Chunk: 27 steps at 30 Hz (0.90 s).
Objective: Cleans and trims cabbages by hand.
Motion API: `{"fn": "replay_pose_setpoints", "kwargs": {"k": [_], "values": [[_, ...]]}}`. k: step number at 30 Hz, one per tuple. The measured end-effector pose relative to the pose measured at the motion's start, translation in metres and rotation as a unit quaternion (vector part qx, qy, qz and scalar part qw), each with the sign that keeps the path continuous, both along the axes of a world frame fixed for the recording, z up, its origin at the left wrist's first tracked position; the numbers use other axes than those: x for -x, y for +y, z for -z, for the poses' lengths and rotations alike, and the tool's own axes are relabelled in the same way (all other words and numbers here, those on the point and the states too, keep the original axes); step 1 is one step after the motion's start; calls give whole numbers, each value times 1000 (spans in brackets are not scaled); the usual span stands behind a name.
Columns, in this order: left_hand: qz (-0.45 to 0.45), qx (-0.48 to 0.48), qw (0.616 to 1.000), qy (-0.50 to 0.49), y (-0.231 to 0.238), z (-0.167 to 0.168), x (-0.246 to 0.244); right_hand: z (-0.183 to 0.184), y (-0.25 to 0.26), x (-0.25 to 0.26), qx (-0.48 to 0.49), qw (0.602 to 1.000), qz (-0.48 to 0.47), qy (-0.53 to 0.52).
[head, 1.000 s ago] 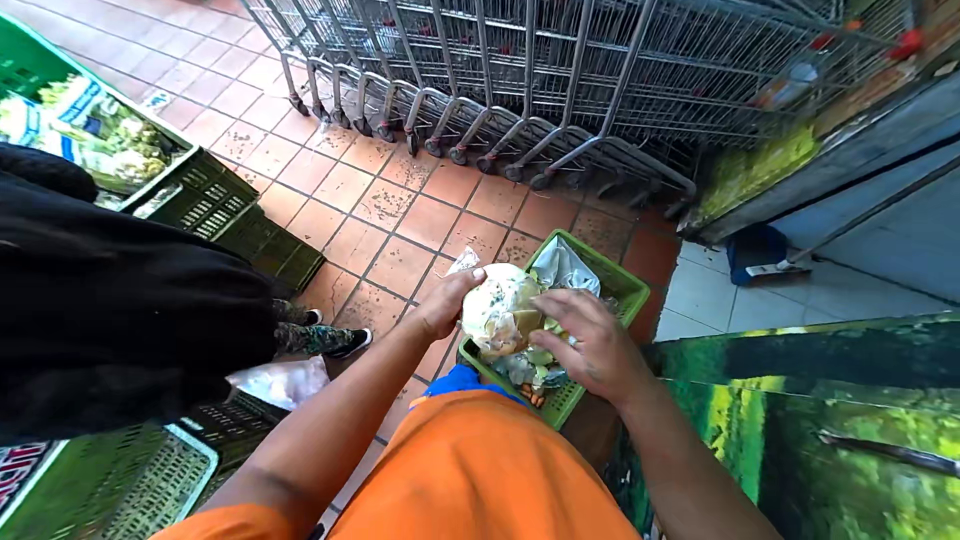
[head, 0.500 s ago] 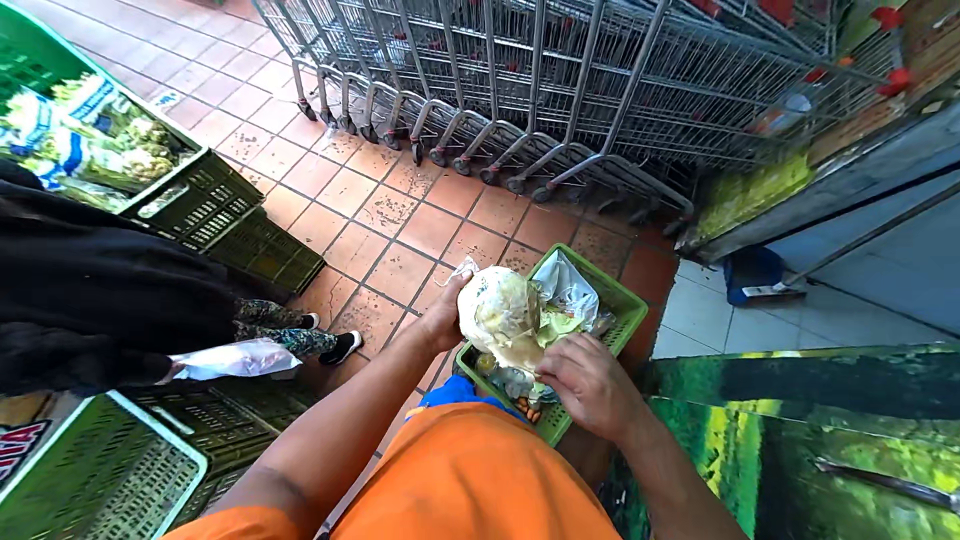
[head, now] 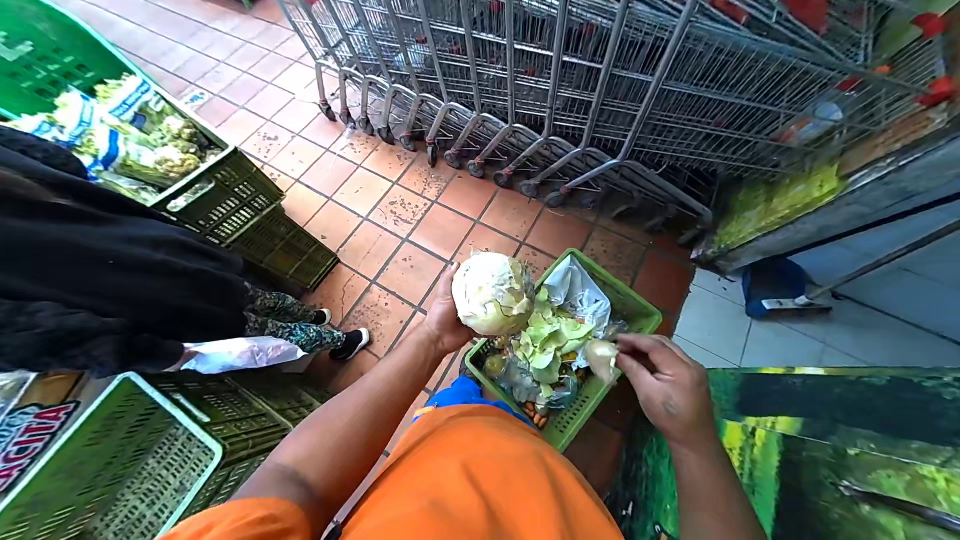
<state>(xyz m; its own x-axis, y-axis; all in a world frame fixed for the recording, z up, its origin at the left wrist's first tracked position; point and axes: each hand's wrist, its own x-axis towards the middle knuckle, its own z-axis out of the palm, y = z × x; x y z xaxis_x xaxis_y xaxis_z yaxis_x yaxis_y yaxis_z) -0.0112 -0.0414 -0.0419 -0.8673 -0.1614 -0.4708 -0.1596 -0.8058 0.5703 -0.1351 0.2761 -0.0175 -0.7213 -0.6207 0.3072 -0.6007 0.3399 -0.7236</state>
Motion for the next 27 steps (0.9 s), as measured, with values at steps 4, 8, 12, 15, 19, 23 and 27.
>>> {"fn": "replay_pose_setpoints", "kwargs": {"k": [4, 8, 12, 15, 19, 23, 27], "values": [[0, 66, 998, -12, 4, -4, -1, 18, -13, 12, -182, 983, -22, -31], [9, 119, 990, -74, 8, -7, -1, 6, -32, -3, -171, 985, -18, -13], [21, 120, 987, -101, 14, -12, 0, -17, -60, -41, -53, 995, -50, 62], [25, 119, 986, -113, 20, -19, 2, -17, -78, -56, -21, 989, -51, 139], [31, 144, 980, -136, 23, -28, 6, -13, -84, -57, -59, 978, -61, 192], [37, 179, 970, -163, 27, -36, 11, -12, -84, -53, -83, 974, -56, 205], [37, 190, 965, -175, 31, -31, 13, -14, -83, -46, -102, 972, -73, 199]]}}
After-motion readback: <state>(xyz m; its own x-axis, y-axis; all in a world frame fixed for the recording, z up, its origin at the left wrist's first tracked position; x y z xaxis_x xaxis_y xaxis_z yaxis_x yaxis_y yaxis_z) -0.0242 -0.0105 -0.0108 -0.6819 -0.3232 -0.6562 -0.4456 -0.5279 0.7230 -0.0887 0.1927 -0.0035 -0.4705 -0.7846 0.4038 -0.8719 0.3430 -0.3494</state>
